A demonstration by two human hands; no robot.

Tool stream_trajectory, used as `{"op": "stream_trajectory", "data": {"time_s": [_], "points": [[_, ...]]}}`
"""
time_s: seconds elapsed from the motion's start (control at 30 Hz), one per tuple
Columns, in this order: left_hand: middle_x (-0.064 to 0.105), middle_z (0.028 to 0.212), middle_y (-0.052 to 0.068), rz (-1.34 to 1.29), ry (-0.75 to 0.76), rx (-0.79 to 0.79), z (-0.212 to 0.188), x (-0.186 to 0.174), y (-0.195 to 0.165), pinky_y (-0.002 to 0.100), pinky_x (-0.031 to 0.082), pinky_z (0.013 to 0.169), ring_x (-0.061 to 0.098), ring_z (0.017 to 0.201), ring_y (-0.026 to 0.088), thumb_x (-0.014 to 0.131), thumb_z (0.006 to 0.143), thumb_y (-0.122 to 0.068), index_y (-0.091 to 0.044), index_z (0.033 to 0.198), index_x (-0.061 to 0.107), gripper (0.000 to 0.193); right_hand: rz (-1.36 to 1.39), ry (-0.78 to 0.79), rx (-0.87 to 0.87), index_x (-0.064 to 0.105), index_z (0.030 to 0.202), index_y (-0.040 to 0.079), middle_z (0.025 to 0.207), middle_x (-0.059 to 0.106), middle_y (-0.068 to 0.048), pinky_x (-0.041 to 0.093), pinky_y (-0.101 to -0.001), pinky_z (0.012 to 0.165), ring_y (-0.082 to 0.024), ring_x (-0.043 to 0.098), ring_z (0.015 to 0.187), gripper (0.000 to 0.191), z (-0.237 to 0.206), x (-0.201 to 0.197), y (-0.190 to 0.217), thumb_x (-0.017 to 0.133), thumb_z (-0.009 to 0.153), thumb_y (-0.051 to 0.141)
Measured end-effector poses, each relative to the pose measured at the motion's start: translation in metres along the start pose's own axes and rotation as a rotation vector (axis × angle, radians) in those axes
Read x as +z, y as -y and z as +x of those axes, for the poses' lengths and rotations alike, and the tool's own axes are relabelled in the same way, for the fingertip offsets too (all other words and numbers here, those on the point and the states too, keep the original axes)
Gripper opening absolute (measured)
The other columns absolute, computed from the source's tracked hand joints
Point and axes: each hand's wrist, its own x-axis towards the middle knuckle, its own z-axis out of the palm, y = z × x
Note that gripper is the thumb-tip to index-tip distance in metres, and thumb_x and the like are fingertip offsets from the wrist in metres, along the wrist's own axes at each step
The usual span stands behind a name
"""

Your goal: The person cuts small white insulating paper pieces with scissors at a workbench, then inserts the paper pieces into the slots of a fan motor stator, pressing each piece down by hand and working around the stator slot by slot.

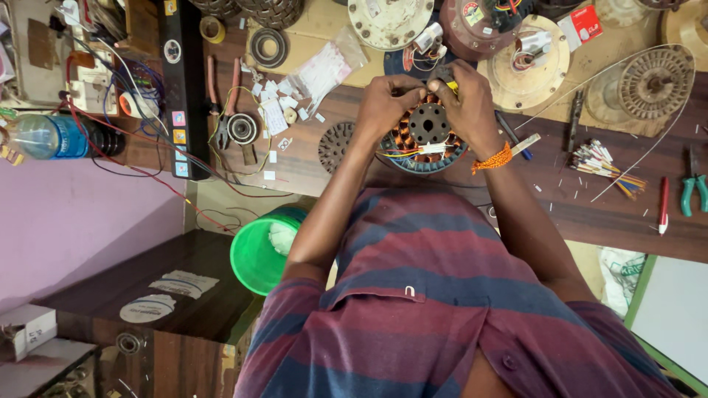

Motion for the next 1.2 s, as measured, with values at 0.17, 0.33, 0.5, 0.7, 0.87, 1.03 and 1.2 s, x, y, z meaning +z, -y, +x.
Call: {"op": "stream_trajectory", "data": {"time_s": [0.17, 0.33, 0.5, 0.7, 0.87, 1.03, 1.2], "points": [[0.076, 0.079, 0.003, 0.009, -0.084, 0.010, -0.003, 0.002, 0.005, 0.024, 0.054, 0.065, 0.067, 0.070, 0.007, 0.075, 0.089, -0.010, 0.004, 0.098, 0.078, 0.016, 0.088, -0.045, 0.132, 0.072, 0.110, 0.001, 0.096, 0.072, -0.009, 0.053, -0.0384, 0.078, -0.023, 0.069, 0.084, 0.018, -0.005, 0.000, -0.026, 0.073, 0.104, 0.017], [0.075, 0.077, 0.001, -0.040, -0.169, -0.001, -0.007, 0.009, 0.007, 0.023, 0.053, 0.064, 0.064, 0.068, 0.005, 0.075, 0.091, -0.012, 0.003, 0.096, 0.078, 0.016, 0.289, 0.021, 0.612, 0.065, 0.129, 0.007, 0.090, 0.063, 0.003, 0.048, -0.0271, 0.059, -0.008, 0.056, 0.072, 0.030, -0.023, -0.039, -0.064, 0.063, 0.103, 0.022], [0.075, 0.076, 0.002, -0.013, -0.202, -0.017, -0.007, 0.009, 0.008, 0.023, 0.052, 0.063, 0.062, 0.068, 0.005, 0.077, 0.089, -0.014, 0.003, 0.093, 0.078, 0.017, 0.437, -0.186, 0.554, 0.068, 0.133, -0.001, 0.092, 0.062, -0.004, 0.062, -0.0284, 0.072, -0.010, 0.062, 0.077, 0.029, -0.048, -0.059, -0.063, 0.064, 0.109, 0.014], [0.075, 0.075, 0.003, -0.013, -0.123, -0.112, 0.000, 0.000, 0.008, 0.024, 0.054, 0.061, 0.065, 0.065, 0.007, 0.077, 0.089, -0.014, 0.003, 0.092, 0.079, 0.018, 0.365, -0.090, 0.398, 0.065, 0.125, -0.008, 0.093, 0.057, -0.005, 0.062, -0.0278, 0.064, -0.009, 0.063, 0.072, 0.026, -0.042, -0.040, -0.011, 0.058, 0.112, 0.014], [0.076, 0.075, 0.003, -0.008, -0.111, -0.081, -0.002, 0.001, 0.008, 0.024, 0.054, 0.060, 0.065, 0.065, 0.006, 0.078, 0.088, -0.015, 0.002, 0.092, 0.078, 0.018, 0.542, -0.127, 0.443, 0.072, 0.110, -0.011, 0.092, 0.073, -0.010, 0.064, -0.0277, 0.073, -0.013, 0.072, 0.080, 0.022, -0.026, -0.015, 0.013, 0.071, 0.101, 0.009], [0.076, 0.076, 0.003, 0.045, -0.113, -0.002, -0.004, 0.003, 0.009, 0.024, 0.054, 0.062, 0.066, 0.068, 0.005, 0.077, 0.089, -0.015, 0.002, 0.090, 0.077, 0.017, 0.561, -0.166, 0.442, 0.071, 0.107, -0.011, 0.095, 0.075, -0.009, 0.064, -0.0268, 0.075, -0.016, 0.077, 0.085, 0.021, -0.025, 0.002, 0.017, 0.067, 0.102, 0.009], [0.076, 0.075, 0.003, 0.027, -0.114, -0.024, -0.001, 0.005, 0.013, 0.024, 0.053, 0.061, 0.065, 0.067, 0.005, 0.077, 0.089, -0.014, 0.002, 0.090, 0.077, 0.016, 0.401, -0.100, 0.419, 0.072, 0.106, -0.013, 0.092, 0.076, -0.012, 0.062, -0.0261, 0.073, -0.016, 0.077, 0.085, 0.021, -0.024, -0.002, 0.015, 0.068, 0.101, 0.007]]}}
